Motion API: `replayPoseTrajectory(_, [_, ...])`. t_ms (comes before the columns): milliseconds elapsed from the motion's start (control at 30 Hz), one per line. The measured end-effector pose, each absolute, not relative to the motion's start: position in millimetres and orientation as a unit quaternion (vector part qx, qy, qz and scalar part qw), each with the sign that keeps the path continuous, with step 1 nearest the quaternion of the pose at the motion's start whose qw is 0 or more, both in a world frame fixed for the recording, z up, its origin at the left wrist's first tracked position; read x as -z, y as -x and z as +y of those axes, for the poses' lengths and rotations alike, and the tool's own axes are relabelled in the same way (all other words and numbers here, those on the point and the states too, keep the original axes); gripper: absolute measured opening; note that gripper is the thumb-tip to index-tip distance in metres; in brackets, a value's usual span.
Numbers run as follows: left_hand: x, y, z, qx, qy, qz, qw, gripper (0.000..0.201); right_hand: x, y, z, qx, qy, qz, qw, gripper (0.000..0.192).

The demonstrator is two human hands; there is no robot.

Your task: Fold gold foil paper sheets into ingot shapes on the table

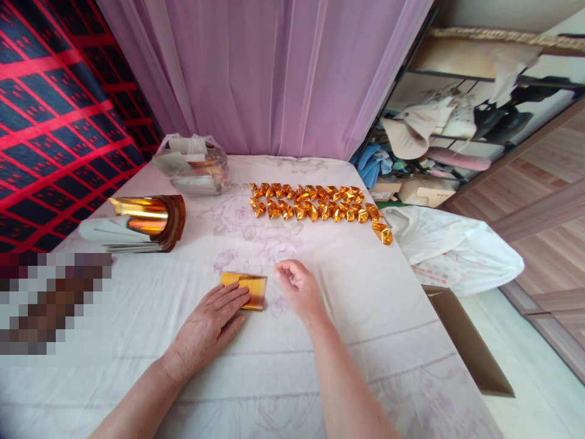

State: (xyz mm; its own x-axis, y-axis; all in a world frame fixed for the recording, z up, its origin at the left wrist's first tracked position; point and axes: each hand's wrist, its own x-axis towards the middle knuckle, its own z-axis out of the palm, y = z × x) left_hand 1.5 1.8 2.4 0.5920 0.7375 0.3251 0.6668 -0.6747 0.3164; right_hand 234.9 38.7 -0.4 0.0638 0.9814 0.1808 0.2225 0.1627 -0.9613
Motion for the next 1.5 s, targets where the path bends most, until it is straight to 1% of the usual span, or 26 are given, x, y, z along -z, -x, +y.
replayPoseTrajectory(33, [-3, -2, 2, -0.219, -0.889, 0.395, 0.078, 0.036, 0, -231, 38, -0.313, 0.529, -0.623, 0.485, 0.01])
replayPoseTrajectory(100, [-3, -2, 2, -0.218, -0.889, 0.395, 0.075, 0.035, 0, -226, 37, -0.225, 0.525, -0.694, 0.439, 0.014])
replayPoseTrajectory(200, [-4, -2, 2, -0.214, -0.89, 0.397, 0.074, 0.035, 0, -223, 37, -0.177, 0.519, -0.731, 0.405, 0.02])
replayPoseTrajectory(467, [-6, -3, 2, -0.218, -0.891, 0.393, 0.068, 0.035, 3, -230, 39, -0.194, 0.516, -0.721, 0.421, 0.018])
replayPoseTrajectory(700, [-5, -4, 2, -0.226, -0.887, 0.397, 0.073, 0.033, 2, -224, 35, -0.108, 0.528, -0.767, 0.348, 0.023])
replayPoseTrajectory(833, [-4, -4, 2, -0.229, -0.886, 0.395, 0.083, 0.033, 2, -222, 34, -0.076, 0.532, -0.786, 0.306, 0.022])
replayPoseTrajectory(1200, [-6, -4, 2, -0.229, -0.883, 0.399, 0.092, 0.034, -1, -220, 33, -0.1, 0.542, -0.786, 0.281, 0.014])
replayPoseTrajectory(1500, [-6, -3, 1, -0.232, -0.882, 0.397, 0.104, 0.035, -2, -218, 32, -0.119, 0.549, -0.778, 0.283, 0.01])
